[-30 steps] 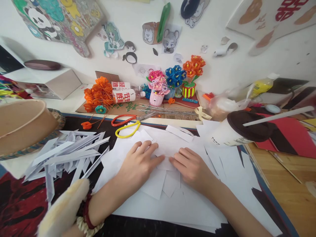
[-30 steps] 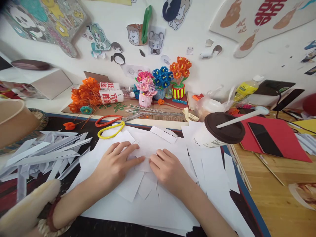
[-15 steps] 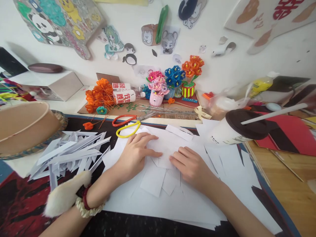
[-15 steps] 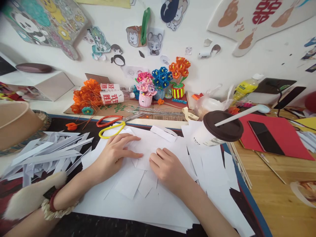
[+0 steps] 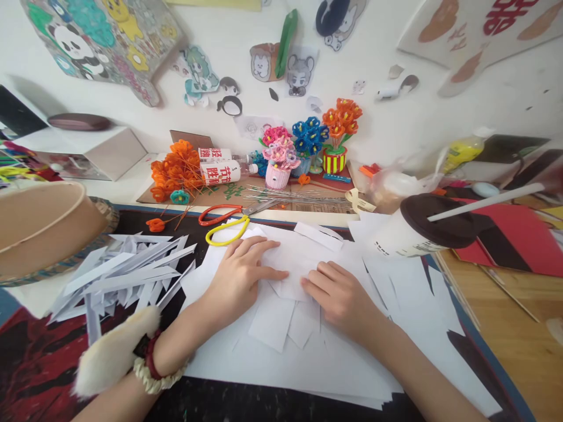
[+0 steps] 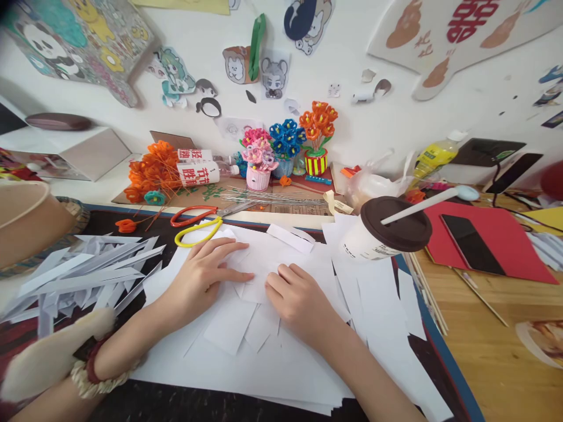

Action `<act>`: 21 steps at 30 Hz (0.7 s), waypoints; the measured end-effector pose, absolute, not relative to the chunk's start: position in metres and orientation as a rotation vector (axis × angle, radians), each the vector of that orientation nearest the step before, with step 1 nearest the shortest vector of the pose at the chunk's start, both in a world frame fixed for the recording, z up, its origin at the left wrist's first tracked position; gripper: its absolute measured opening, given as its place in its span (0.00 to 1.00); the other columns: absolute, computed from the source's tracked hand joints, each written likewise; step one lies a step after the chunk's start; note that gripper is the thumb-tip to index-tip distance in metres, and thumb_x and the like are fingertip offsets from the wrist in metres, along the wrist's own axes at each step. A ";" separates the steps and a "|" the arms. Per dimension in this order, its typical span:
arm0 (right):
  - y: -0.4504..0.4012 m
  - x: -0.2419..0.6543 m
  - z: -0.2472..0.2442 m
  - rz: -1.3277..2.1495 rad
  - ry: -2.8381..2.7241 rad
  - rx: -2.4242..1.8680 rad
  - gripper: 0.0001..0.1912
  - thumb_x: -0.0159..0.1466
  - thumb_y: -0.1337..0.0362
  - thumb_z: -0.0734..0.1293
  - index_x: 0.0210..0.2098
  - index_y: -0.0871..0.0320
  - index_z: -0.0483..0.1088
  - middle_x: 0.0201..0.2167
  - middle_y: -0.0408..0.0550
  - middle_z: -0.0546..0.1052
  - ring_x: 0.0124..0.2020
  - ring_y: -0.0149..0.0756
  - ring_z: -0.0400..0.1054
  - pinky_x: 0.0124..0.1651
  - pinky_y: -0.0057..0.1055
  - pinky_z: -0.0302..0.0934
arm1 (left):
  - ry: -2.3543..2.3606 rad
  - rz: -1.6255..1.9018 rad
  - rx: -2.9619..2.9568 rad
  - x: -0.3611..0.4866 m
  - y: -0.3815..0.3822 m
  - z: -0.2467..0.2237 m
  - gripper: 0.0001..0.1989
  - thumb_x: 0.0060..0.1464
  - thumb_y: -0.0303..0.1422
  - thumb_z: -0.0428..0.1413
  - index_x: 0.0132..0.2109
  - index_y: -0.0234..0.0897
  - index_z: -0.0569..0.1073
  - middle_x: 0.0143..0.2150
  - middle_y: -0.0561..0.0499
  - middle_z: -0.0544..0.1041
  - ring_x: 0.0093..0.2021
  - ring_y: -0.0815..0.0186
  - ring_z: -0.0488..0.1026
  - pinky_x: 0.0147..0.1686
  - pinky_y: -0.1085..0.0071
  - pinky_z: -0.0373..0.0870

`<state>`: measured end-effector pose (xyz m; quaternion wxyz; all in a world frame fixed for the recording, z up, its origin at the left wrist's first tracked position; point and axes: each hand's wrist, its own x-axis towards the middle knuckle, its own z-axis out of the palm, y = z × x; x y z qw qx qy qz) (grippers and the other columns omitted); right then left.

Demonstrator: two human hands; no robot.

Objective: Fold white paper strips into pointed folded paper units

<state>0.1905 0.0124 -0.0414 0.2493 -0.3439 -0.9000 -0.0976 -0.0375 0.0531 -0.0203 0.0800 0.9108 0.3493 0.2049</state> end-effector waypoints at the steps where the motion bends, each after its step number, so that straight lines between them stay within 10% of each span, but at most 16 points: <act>1: 0.012 0.191 -0.042 -0.274 -2.449 -0.938 0.19 0.64 0.82 0.56 0.23 0.61 0.69 0.22 0.46 0.64 0.27 0.35 0.51 0.28 0.33 0.48 | 1.037 0.622 2.750 -0.036 0.051 -0.019 0.32 0.46 0.11 0.47 0.44 0.51 0.80 0.57 0.50 0.73 0.58 0.52 0.65 0.51 0.46 0.64; 11: 0.011 0.190 -0.041 -0.305 -2.424 -0.976 0.17 0.65 0.78 0.60 0.21 0.62 0.68 0.21 0.45 0.63 0.26 0.34 0.50 0.27 0.33 0.47 | 0.880 0.718 2.952 -0.027 0.034 -0.012 0.12 0.60 0.23 0.52 0.47 0.36 0.76 0.49 0.48 0.78 0.49 0.56 0.69 0.45 0.60 0.64; 21: 0.011 0.188 -0.040 -0.319 -2.443 -0.963 0.16 0.64 0.79 0.62 0.21 0.62 0.68 0.20 0.44 0.61 0.26 0.33 0.50 0.28 0.33 0.46 | 0.924 0.550 3.219 -0.025 0.028 -0.014 0.14 0.64 0.21 0.45 0.48 0.29 0.75 0.46 0.47 0.80 0.46 0.57 0.71 0.45 0.59 0.60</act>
